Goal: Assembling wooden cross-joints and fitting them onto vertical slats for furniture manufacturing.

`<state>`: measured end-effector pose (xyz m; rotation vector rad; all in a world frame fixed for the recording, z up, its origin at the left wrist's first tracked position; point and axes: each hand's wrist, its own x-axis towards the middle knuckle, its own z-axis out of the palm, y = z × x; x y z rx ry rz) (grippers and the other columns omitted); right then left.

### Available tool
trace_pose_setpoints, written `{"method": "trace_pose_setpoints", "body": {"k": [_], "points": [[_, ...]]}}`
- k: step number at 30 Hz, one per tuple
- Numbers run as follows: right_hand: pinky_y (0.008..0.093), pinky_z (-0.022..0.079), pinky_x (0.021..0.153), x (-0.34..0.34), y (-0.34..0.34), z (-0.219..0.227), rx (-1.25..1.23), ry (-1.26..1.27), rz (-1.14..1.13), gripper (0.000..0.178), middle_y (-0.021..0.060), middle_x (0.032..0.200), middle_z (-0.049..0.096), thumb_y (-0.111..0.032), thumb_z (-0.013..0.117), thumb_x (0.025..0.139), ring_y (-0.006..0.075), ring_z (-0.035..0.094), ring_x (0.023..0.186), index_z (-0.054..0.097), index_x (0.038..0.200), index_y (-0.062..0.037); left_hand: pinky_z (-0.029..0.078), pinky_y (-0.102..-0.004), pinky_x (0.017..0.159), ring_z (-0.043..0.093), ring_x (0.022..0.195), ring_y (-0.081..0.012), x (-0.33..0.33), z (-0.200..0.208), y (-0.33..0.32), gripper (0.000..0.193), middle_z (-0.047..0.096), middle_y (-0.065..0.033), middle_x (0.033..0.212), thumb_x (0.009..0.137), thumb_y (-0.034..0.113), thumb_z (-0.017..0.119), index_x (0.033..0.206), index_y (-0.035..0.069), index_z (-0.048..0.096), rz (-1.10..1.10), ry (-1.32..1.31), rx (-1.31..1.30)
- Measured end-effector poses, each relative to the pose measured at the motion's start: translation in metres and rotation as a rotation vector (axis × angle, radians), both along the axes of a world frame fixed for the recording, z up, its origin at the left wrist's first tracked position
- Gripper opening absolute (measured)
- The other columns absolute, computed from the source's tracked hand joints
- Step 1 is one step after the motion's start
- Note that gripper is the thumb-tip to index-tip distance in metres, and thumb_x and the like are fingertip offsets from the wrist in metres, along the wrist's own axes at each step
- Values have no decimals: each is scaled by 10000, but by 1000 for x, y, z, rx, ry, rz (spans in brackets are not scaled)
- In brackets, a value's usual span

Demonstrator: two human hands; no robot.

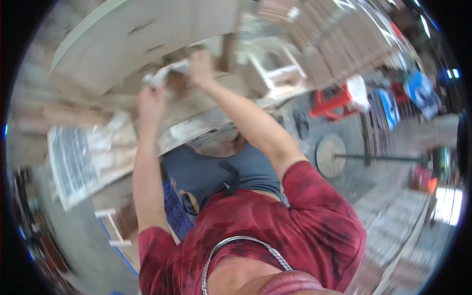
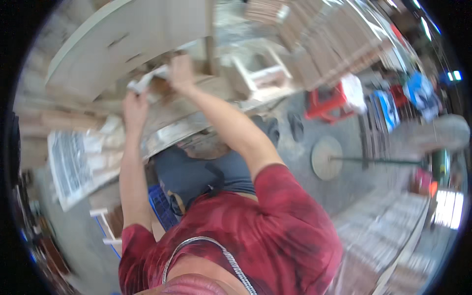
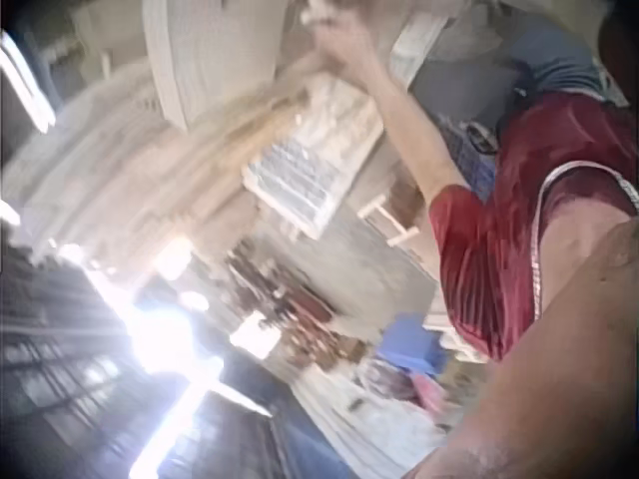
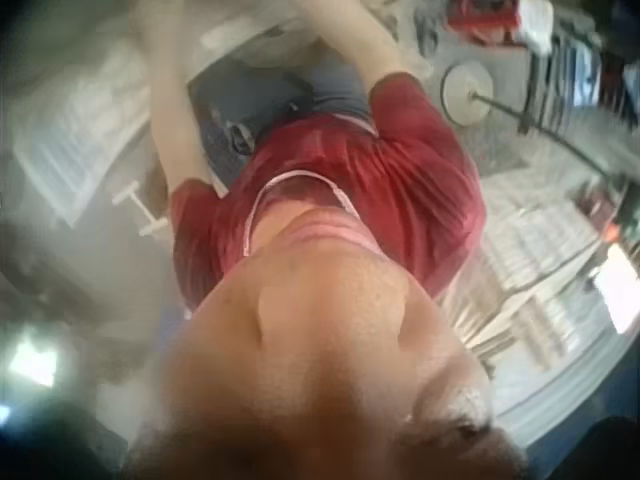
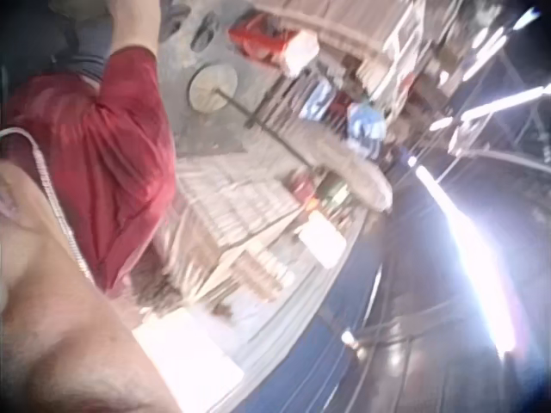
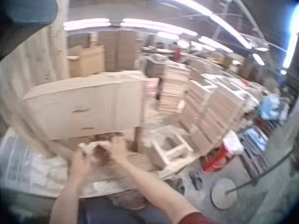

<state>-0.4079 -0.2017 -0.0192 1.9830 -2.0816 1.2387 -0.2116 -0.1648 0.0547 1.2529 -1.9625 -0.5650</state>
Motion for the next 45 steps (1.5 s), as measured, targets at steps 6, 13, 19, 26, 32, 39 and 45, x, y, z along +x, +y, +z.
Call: {"method": "trace_pose_setpoints", "body": {"k": [6, 13, 19, 26, 32, 39, 45], "points": [[441, 557, 516, 7, 36, 67, 5, -992, 67, 388, 289, 948, 591, -302, 385, 1041, 370, 661, 726, 525, 1066, 59, 519, -404, 742, 704, 804, -296, -3, -10, -2, 299, 716, -195, 864, 977, 232, 642, 1078, -50, 648, 37, 145, 100], [441, 553, 488, 8, 38, 67, -44, -1067, 68, 465, 276, 821, 621, -347, 398, 1043, 358, 652, 541, 503, 1018, 105, 523, -366, 743, 705, 809, -251, -4, -14, -17, 307, 728, -173, 873, 958, 235, 676, 1076, -48, 671, 64, 67, 54], [439, 554, 574, -4, 65, 78, 30, -983, 141, 413, 274, 867, 638, -325, 447, 1044, 373, 687, 653, 525, 1005, 79, 527, -322, 754, 705, 825, -193, 3, -4, -1, 303, 741, -135, 881, 959, 220, 681, 1090, -53, 672, -25, 243, 134], [450, 527, 945, -20, 177, 120, -125, 336, 720, 482, 108, 1314, 598, -22, 680, 773, 350, 567, 1176, 669, 1233, -167, 547, -331, 609, 709, 763, -172, 82, 45, 123, 230, 702, -76, 804, 961, 206, 671, 1046, -8, 671, 66, 851, 697], [407, 536, 910, 30, 182, 140, -162, 254, 964, 501, 103, 1232, 667, 38, 738, 720, 337, 589, 1013, 655, 1199, -82, 567, -331, 566, 689, 671, -195, 129, 84, 155, 250, 693, -92, 807, 972, 269, 671, 978, 19, 658, 186, 1040, 873], [340, 537, 880, 138, 111, 192, 33, -156, 1138, 365, 136, 1165, 722, -112, 646, 986, 226, 704, 1034, 480, 1292, -4, 587, -373, 847, 719, 997, -297, 219, 24, 180, 694, 709, -227, 1084, 802, 278, 823, 1293, -127, 548, 793, 222, 91], [255, 489, 711, 205, 14, 167, 489, -285, 1257, 372, 40, 1098, 703, -227, 631, 1019, 83, 533, 754, 513, 1313, -30, 503, -400, 1019, 607, 1213, -332, 221, -42, 144, 1002, 596, -259, 1297, 684, 292, 912, 1434, -119, 391, 607, 199, 104]]}}
